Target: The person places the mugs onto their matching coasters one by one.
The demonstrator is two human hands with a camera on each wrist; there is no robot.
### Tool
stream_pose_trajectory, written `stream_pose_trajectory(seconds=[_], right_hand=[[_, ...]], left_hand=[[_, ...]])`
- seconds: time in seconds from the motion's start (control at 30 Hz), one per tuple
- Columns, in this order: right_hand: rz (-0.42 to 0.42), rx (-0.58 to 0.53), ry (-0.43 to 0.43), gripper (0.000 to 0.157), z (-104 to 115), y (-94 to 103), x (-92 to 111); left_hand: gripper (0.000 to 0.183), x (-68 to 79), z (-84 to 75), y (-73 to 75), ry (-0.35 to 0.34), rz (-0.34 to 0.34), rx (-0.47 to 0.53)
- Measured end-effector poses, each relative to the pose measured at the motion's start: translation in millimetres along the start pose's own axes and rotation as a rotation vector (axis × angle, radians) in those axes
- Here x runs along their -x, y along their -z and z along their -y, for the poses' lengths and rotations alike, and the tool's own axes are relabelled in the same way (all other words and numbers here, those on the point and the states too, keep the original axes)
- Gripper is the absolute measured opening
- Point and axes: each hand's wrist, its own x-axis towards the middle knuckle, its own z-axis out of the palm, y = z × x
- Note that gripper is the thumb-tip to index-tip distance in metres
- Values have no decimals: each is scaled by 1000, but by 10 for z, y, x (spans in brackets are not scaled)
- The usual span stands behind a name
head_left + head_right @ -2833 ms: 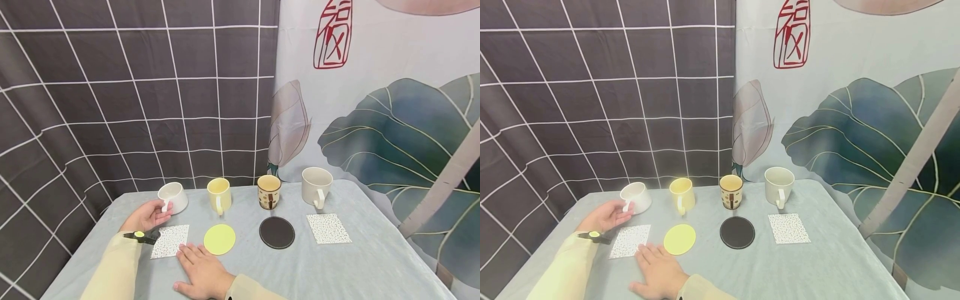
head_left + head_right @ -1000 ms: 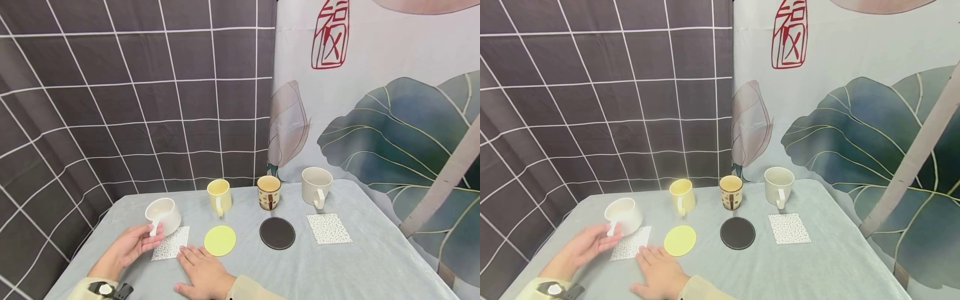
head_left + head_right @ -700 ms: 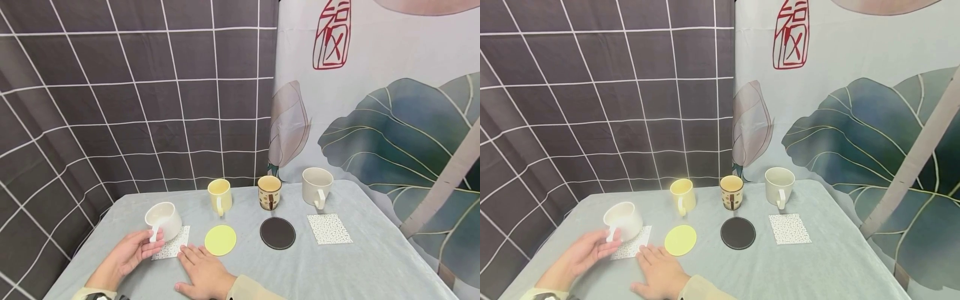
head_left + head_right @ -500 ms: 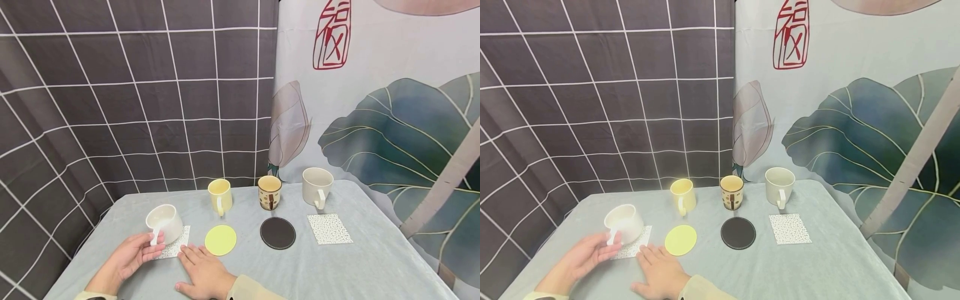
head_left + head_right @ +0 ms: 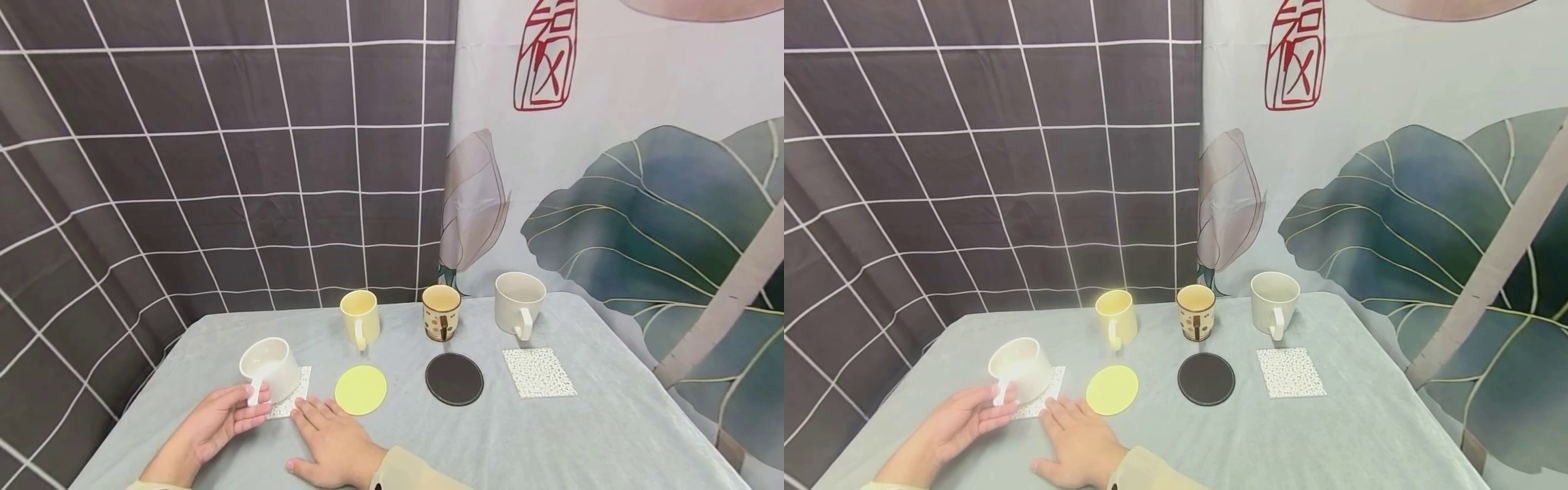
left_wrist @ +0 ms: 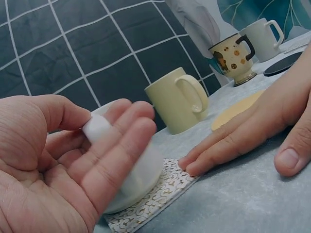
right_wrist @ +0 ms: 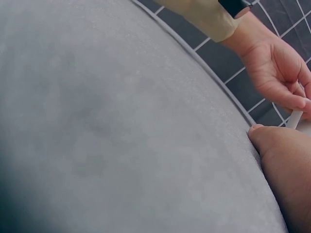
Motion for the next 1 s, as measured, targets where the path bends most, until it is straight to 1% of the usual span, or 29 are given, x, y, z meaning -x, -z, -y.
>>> stream_pose_trajectory(seconds=[0.07,0.17,0.27,0.33,0.47,0.57,0.63,0.7,0.73,0.77,0.8,0.87,0.93,1.0], right_hand=[[1,-4,0,77,-3,8,-1],[4,-9,-1,77,-7,17,4],[2,-15,0,76,-12,19,12],[2,-26,0,76,-15,20,16],[-7,-38,1,75,-21,29,21],[-31,-33,2,75,-20,39,24],[-46,-28,1,74,-22,43,25],[-57,-27,0,74,-25,43,26],[-61,-27,0,74,-25,42,25],[-64,-31,0,74,-25,39,25],[-70,-36,-3,74,-22,34,24],[-87,-52,-16,75,-18,25,19],[-111,-80,-35,76,-10,16,8],[-138,-132,-62,77,-5,13,-18]], left_hand=[[38,-6,-5,14,7,12,-31],[38,-15,-14,41,16,15,-119],[35,-21,-19,54,22,-25,-239],[31,-21,-20,53,27,-78,-304],[24,-6,-20,33,43,-236,-414],[21,2,-27,11,40,-336,-487],[19,-2,-32,-10,25,-394,-527],[11,-15,-34,-35,10,-455,-551],[4,-24,-32,-48,0,-484,-560],[7,-31,-29,-60,-9,-509,-571],[19,-37,-26,-72,-16,-529,-581],[43,-48,-20,-83,-29,-541,-605],[65,-53,-13,-90,-31,-523,-618],[76,-57,2,-85,-37,-488,-602]])
